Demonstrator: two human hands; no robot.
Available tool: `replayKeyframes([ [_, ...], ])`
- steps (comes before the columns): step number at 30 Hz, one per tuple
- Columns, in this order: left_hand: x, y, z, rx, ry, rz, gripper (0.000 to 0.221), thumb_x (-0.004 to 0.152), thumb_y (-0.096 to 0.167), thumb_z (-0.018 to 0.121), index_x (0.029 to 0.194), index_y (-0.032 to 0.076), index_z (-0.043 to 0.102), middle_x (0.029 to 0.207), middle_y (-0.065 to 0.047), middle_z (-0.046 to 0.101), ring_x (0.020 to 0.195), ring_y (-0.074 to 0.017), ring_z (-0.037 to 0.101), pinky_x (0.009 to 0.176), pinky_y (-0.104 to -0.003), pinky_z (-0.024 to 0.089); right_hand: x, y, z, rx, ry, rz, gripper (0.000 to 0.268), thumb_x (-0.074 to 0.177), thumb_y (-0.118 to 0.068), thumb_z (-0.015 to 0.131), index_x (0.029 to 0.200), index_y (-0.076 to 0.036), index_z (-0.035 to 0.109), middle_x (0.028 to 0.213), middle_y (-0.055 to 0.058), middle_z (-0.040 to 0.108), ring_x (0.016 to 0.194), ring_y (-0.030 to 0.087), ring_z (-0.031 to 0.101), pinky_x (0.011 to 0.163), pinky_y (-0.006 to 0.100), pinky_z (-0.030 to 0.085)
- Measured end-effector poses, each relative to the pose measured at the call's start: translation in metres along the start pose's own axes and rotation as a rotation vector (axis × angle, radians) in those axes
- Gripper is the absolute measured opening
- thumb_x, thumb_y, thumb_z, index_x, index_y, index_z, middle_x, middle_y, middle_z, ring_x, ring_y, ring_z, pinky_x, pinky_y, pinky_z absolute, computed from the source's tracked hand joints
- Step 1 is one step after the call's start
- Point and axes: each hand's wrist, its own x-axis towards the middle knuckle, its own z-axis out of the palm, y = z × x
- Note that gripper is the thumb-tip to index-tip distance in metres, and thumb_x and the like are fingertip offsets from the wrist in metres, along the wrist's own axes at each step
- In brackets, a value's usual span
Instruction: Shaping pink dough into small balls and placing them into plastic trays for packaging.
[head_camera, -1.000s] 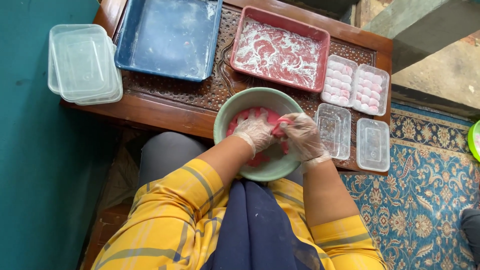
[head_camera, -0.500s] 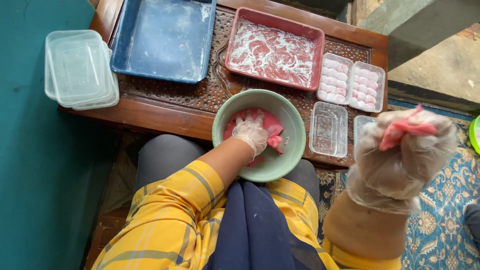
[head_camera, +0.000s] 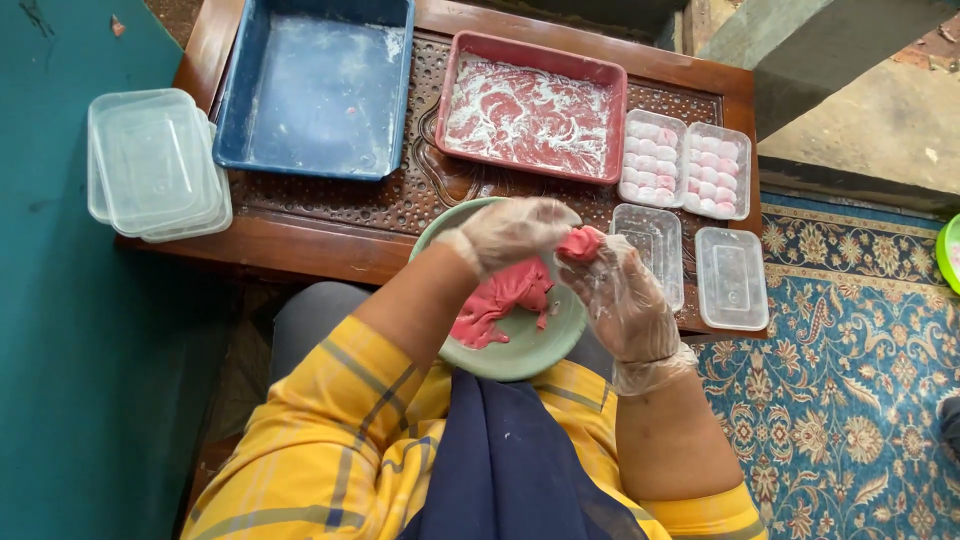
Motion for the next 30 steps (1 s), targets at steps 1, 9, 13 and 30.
replayKeyframes([
  [1,-0.024,0.023,0.0,-0.092,-0.05,0.028,0.041,0.088,0.032,0.068,0.124,0.013,0.07,0.112,-0.016,0.076,0.111,-0.0289,0.071,0.101,-0.04,0.056,0.0,-0.001,0.008,0.088,-0.016,0.007,0.061,0.1,-0.039,0.051,0.145,0.001,0.05,0.144,0.024,0.057,0.132,0.039,0.057,0.12,0.06,0.037],
  [9,-0.004,-0.075,0.045,-0.691,0.065,0.034,0.013,0.085,0.01,0.063,0.09,0.01,0.075,0.07,-0.005,0.069,0.065,-0.0111,0.067,0.057,-0.027,0.057,-0.012,0.0,0.052,-0.32,-0.11,-0.127,0.058,0.098,-0.038,0.059,0.141,0.001,0.054,0.127,0.023,0.064,0.117,0.034,0.062,0.108,0.055,0.041],
  [13,-0.046,-0.045,0.022,-0.831,0.102,-0.13,0.017,0.085,0.012,0.066,0.099,0.003,0.07,0.067,-0.007,0.069,0.058,-0.0116,0.069,0.052,-0.019,0.055,-0.019,-0.022,0.057,-0.772,-0.19,-0.28,0.058,0.096,-0.039,0.063,0.14,-0.002,0.057,0.116,0.016,0.07,0.107,0.027,0.067,0.096,0.046,0.049],
  [30,-0.129,-0.062,0.021,-0.723,-0.123,-0.117,0.008,0.09,0.01,0.07,0.085,0.004,0.071,0.063,-0.014,0.071,0.055,-0.0178,0.072,0.047,-0.019,0.052,-0.061,0.01,0.04,-0.677,0.147,-0.181,0.008,0.089,-0.002,0.073,0.097,0.0,0.075,0.078,0.004,0.071,0.066,0.007,0.062,0.062,0.019,0.05],
])
